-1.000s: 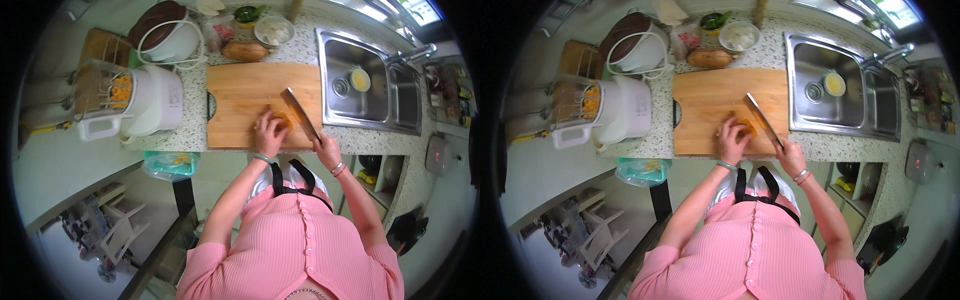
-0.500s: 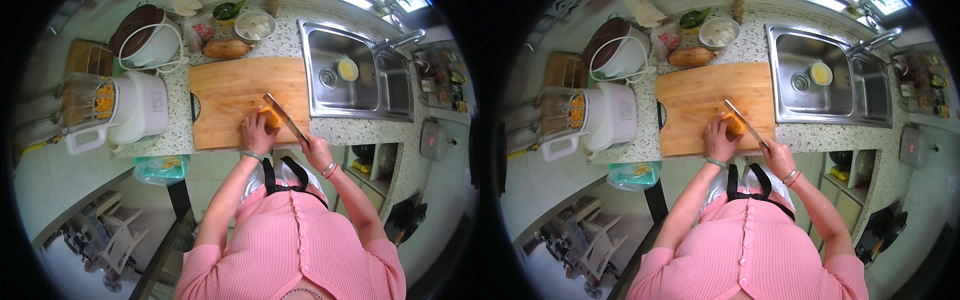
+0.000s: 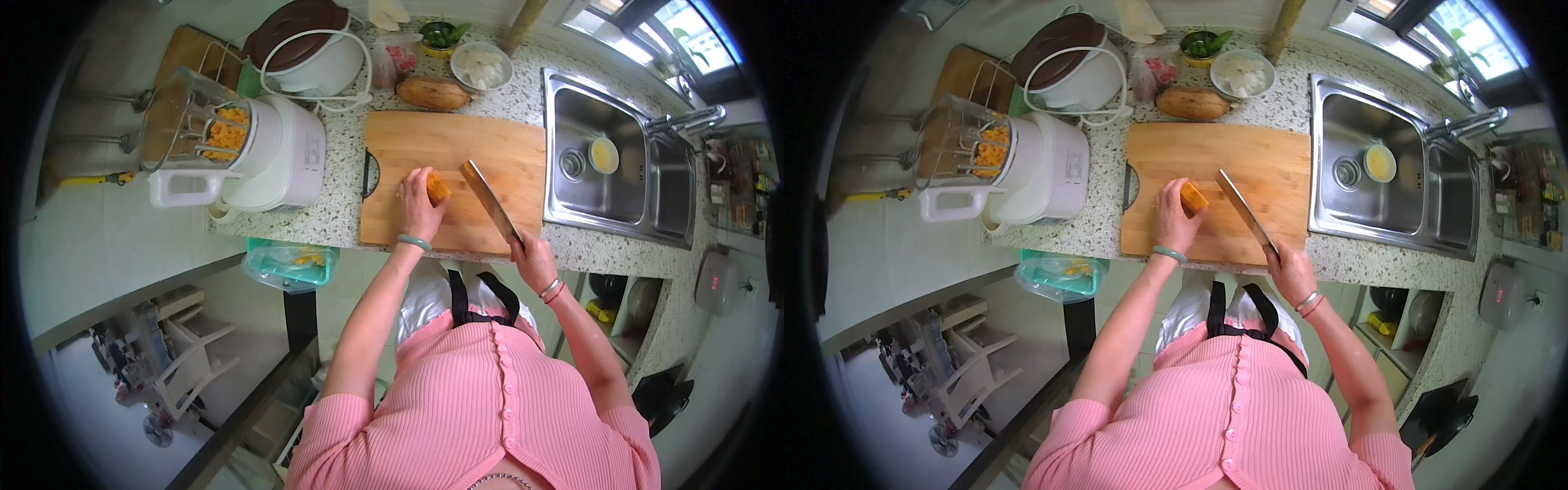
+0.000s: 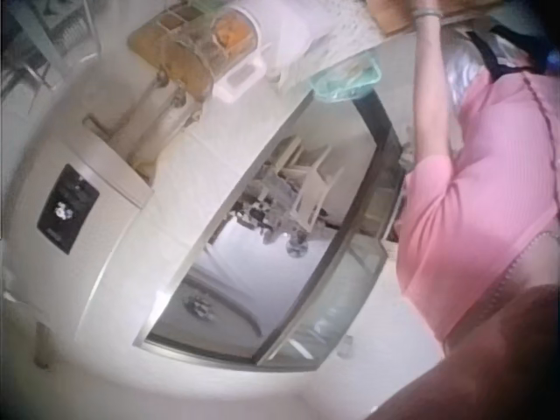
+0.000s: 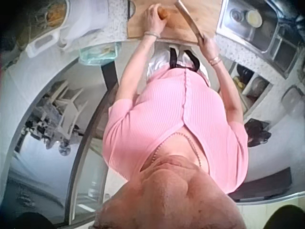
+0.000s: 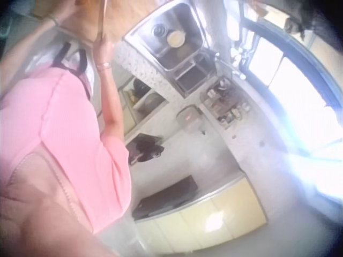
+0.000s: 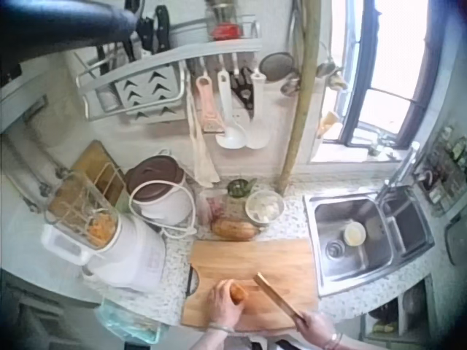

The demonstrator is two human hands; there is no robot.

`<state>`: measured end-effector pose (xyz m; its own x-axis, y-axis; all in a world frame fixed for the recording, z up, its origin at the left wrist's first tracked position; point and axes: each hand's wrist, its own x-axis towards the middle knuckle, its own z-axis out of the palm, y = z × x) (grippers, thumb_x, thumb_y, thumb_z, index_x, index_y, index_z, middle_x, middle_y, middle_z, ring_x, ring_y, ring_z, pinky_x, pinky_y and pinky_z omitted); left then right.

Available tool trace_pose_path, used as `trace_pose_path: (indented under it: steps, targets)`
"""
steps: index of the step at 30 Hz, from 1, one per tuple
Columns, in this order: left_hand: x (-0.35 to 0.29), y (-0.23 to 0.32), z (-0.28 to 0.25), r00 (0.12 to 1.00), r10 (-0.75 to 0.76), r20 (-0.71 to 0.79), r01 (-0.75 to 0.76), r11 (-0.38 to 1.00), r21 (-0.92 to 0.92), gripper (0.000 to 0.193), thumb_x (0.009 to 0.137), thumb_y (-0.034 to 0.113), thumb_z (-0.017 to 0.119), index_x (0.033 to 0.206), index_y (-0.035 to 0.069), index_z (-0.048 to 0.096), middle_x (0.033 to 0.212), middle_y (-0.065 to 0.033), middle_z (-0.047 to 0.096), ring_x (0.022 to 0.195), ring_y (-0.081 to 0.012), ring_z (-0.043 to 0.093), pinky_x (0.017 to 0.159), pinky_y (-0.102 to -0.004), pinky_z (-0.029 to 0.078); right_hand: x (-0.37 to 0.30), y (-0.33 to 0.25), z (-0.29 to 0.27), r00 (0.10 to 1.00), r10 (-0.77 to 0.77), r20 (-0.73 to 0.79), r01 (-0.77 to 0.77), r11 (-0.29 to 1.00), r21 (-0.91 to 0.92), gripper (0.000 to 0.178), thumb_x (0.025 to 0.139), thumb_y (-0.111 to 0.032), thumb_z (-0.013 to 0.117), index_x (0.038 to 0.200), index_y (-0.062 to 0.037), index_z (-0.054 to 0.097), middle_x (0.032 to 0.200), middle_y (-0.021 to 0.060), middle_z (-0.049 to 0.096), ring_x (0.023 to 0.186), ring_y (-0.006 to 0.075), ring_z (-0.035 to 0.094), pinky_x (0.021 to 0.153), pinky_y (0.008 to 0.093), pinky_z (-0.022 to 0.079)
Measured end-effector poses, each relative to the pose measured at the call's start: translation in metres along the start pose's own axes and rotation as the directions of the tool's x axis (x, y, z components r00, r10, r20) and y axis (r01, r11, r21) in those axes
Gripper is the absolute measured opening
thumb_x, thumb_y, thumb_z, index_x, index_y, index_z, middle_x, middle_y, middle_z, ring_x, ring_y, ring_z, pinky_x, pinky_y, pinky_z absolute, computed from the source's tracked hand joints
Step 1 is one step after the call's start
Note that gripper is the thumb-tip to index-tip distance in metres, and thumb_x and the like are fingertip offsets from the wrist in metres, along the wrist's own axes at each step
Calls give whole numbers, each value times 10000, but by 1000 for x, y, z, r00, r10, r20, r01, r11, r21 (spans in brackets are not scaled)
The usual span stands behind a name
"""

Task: The person uses a cleaver to slice and dice a piece of orange pumpkin on a wooden cutting board. They repeatedly cut the pumpkin into small cubes and transfer the diced pieces into a white food processor located to the left of the workspace.

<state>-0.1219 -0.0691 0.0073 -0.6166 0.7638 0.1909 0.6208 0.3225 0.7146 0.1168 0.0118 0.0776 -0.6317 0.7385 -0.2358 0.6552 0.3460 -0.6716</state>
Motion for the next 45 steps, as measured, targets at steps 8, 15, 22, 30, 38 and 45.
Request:
trace_pose_path:
  steps: [8, 15, 22, 30, 38, 45]
  targets:
    - [-9, -12, -19, 999, -27, 40, 25, 998, 49, 606, 737, 182, 790, 1265, 68, 513, 1329, -167, 505, 1220, -380, 479, 1016, -466, 422, 30, -44, 15, 996, -55, 67, 53, 998, 39, 188, 954, -184, 582, 905, -8, 628, 619, 180, 614, 588, 377, 627, 551, 461, 480]
    - [-28, -6, -1, 999, -31, 37, 35, 993, -111, 571, 751, 176, 795, 1249, 63, 540, 1325, -189, 505, 1215, -395, 493, 1008, -459, 440, 36, -53, 16, 996, -23, 85, 26, 999, -31, 196, 955, -193, 572, 898, -13, 624, 643, 194, 614, 622, 396, 628, 563, 469, 484]
    - [-24, -9, 7, 991, -115, -65, 97, 968, -233, 352, 826, 217, 743, 1100, 60, 587, 1169, -155, 554, 1062, -371, 552, 877, -445, 476, 13, -41, 8, 993, 58, 106, -44, 991, -123, 211, 957, -236, 571, 925, -37, 630, 712, 219, 630, 678, 420, 626, 605, 506, 485]
    - [-25, -12, 11, 979, -175, -104, 135, 941, -309, 290, 842, 122, 725, 1081, 65, 571, 1085, -116, 551, 919, -303, 575, 770, -387, 492, -6, -44, 15, 996, 24, 90, -12, 992, -129, 228, 963, -264, 555, 1061, -86, 658, 754, 221, 662, 691, 430, 641, 641, 515, 524]
    - [-23, -13, 10, 978, -165, -130, 118, 944, -308, 259, 830, 77, 737, 1036, 47, 582, 1060, -107, 558, 843, -266, 590, 715, -350, 503, 4, -57, 4, 964, 111, 241, -61, 977, -205, 239, 972, -239, 534, 943, -16, 615, 704, 266, 631, 672, 459, 624, 635, 542, 502]
    - [-21, -14, 12, 972, -191, -134, 141, 939, -313, 204, 818, 69, 749, 954, 33, 602, 1049, -122, 570, 868, -287, 602, 718, -359, 512, 24, -73, 7, 945, 125, 304, -48, 968, -248, 286, 980, -244, 508, 873, 11, 582, 741, 277, 641, 719, 470, 630, 654, 550, 501]
